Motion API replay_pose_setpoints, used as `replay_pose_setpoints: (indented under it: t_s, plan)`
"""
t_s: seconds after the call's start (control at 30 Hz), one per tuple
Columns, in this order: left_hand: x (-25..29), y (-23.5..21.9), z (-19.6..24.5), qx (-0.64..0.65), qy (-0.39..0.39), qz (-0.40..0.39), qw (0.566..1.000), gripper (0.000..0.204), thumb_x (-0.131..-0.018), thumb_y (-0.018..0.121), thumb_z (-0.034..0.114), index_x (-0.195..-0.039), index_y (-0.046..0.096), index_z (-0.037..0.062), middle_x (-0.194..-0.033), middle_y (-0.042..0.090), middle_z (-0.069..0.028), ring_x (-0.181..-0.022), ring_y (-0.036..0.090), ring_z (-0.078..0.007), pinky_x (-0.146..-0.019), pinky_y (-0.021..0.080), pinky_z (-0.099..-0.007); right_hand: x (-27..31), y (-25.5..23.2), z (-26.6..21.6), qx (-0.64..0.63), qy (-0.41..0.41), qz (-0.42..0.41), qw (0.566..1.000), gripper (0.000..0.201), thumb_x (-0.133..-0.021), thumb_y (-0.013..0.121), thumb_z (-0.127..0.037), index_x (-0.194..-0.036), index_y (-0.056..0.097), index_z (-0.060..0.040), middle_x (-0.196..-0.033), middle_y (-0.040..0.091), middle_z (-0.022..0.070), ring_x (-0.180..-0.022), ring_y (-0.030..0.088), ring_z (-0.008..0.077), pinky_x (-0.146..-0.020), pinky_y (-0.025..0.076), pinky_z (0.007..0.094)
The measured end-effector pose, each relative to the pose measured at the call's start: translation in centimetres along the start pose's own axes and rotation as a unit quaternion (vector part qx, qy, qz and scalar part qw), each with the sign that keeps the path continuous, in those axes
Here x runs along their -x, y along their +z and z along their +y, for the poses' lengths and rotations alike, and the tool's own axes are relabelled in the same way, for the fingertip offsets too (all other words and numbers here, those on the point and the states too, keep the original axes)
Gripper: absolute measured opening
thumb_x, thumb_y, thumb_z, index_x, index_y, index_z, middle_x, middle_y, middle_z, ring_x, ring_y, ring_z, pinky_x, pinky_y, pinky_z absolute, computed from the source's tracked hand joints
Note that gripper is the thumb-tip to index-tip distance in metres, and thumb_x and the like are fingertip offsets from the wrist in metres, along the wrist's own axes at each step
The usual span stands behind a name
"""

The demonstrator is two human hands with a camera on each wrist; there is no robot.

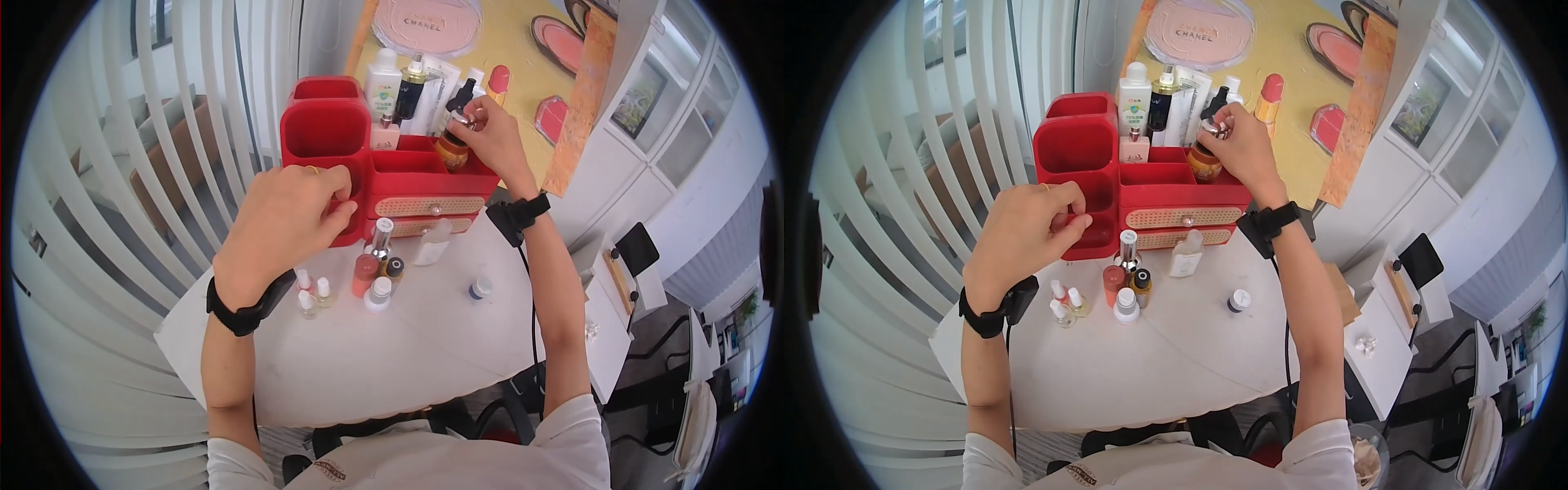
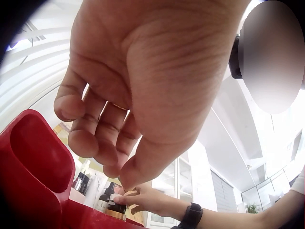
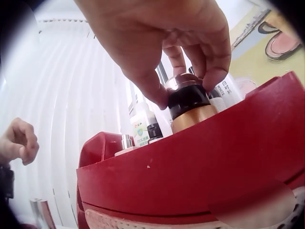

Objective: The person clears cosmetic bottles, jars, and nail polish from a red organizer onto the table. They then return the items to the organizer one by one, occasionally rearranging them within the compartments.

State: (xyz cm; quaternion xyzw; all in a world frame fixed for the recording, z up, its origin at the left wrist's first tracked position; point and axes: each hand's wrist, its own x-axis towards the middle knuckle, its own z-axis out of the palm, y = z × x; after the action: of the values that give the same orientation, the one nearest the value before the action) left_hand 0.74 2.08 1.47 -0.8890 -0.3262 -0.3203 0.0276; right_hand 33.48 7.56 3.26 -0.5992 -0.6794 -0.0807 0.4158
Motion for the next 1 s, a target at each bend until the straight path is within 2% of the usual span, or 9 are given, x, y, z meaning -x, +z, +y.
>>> replay_pose_setpoints:
  t_s: [0.07,0.1,0.17,0.33,0.53,0.7,0.77,0.83,1.0]
  plan:
    - [0.0,0.4,0.0,-0.002,-0.003,-0.011,1.0,0.014,-0.082,0.07,0.017,-0.082,0.062,0.0055,-0.069,0.066,-0.0118,-0.065,0.065,-0.0294,-0.061,0.052,-0.0376,0.5,-0.7,-0.7,-0.013,0.002,0.04,0.999,0.039,-0.078,0.081,-0.026,-0.097,0.06,0.001,-0.085,0.069,0.0112,-0.075,0.063,0.0174,-0.07,0.052,0.0299]
    - [0.1,0.9,-0.2,0.006,0.011,0.014,1.0,0.015,-0.081,0.071,0.017,-0.081,0.061,0.0062,-0.062,0.061,-0.009,-0.058,0.06,-0.0266,-0.056,0.046,-0.037,0.8,-1.2,-0.6,-0.013,0.004,0.04,0.999,0.039,-0.078,0.081,-0.026,-0.097,0.06,0.001,-0.085,0.069,0.0112,-0.075,0.063,0.0174,-0.07,0.052,0.0299]
    - [0.1,1.1,-0.4,0.016,0.024,0.038,0.999,0.015,-0.08,0.072,0.017,-0.08,0.06,0.007,-0.056,0.055,-0.0063,-0.052,0.054,-0.0238,-0.051,0.04,-0.0364,1.4,-2.8,-0.2,-0.083,-0.066,0.131,0.986,0.038,-0.076,0.082,-0.022,-0.098,0.06,0.0005,-0.084,0.068,0.0088,-0.077,0.062,0.0158,-0.072,0.051,0.0299]
    - [0.2,0.8,-0.5,0.014,0.019,0.051,0.998,0.013,-0.08,0.072,0.012,-0.081,0.06,0.0056,-0.057,0.056,-0.0066,-0.053,0.056,-0.0215,-0.053,0.042,-0.0331,9.3,-7.3,-1.7,-0.071,0.042,-0.008,0.997,0.04,-0.076,0.08,-0.016,-0.106,0.059,-0.0008,-0.091,0.068,0.0078,-0.082,0.063,0.0153,-0.073,0.051,0.0291]
    - [0.0,1.0,0.1,0.018,0.007,0.024,1.0,0.012,-0.08,0.072,0.01,-0.08,0.061,0.0043,-0.057,0.057,-0.0067,-0.052,0.057,-0.0203,-0.053,0.042,-0.032,16.8,-8.2,4.9,-0.015,0.138,-0.203,0.969,0.045,-0.073,0.077,-0.011,-0.114,0.059,-0.0065,-0.098,0.068,0.0079,-0.084,0.065,0.0182,-0.072,0.053,0.0306]
    - [-0.2,1.3,0.3,0.009,0.011,0.016,1.0,0.012,-0.079,0.071,0.009,-0.08,0.061,0.0038,-0.057,0.057,-0.0068,-0.052,0.057,-0.0201,-0.053,0.042,-0.0319,18.5,-8.9,2.7,0.17,0.15,-0.315,0.921,0.048,-0.071,0.075,-0.012,-0.117,0.061,-0.0065,-0.09,0.066,0.0078,-0.081,0.065,0.02,-0.072,0.052,0.0308]
    - [-0.2,1.5,0.3,0.009,0.015,0.016,1.0,0.012,-0.079,0.071,0.009,-0.08,0.061,0.0037,-0.057,0.057,-0.0068,-0.052,0.057,-0.0201,-0.053,0.042,-0.0319,19.6,-7.5,5.4,-0.022,0.141,-0.342,0.929,0.049,-0.072,0.075,-0.018,-0.119,0.061,-0.0079,-0.088,0.063,0.0079,-0.078,0.062,0.0218,-0.072,0.051,0.0328]
    - [-0.2,1.6,0.3,0.015,0.013,0.013,1.0,0.012,-0.079,0.072,0.009,-0.08,0.061,0.0036,-0.057,0.056,-0.0072,-0.051,0.056,-0.0203,-0.053,0.042,-0.0317,20.3,-6.2,7.4,-0.044,0.109,-0.339,0.933,0.049,-0.073,0.074,-0.02,-0.119,0.062,-0.0082,-0.088,0.062,0.008,-0.078,0.061,0.0217,-0.072,0.051,0.0335]
    - [-0.2,1.6,0.3,0.016,0.015,0.018,1.0,0.013,-0.08,0.072,0.009,-0.08,0.06,0.0034,-0.057,0.056,-0.0073,-0.052,0.056,-0.02,-0.052,0.041,-0.032,19.8,-5.6,5.6,-0.032,0.047,-0.372,0.926,0.042,-0.076,0.074,-0.022,-0.114,0.064,-0.0091,-0.091,0.06,0.0083,-0.079,0.058,0.0214,-0.075,0.049,0.0351]
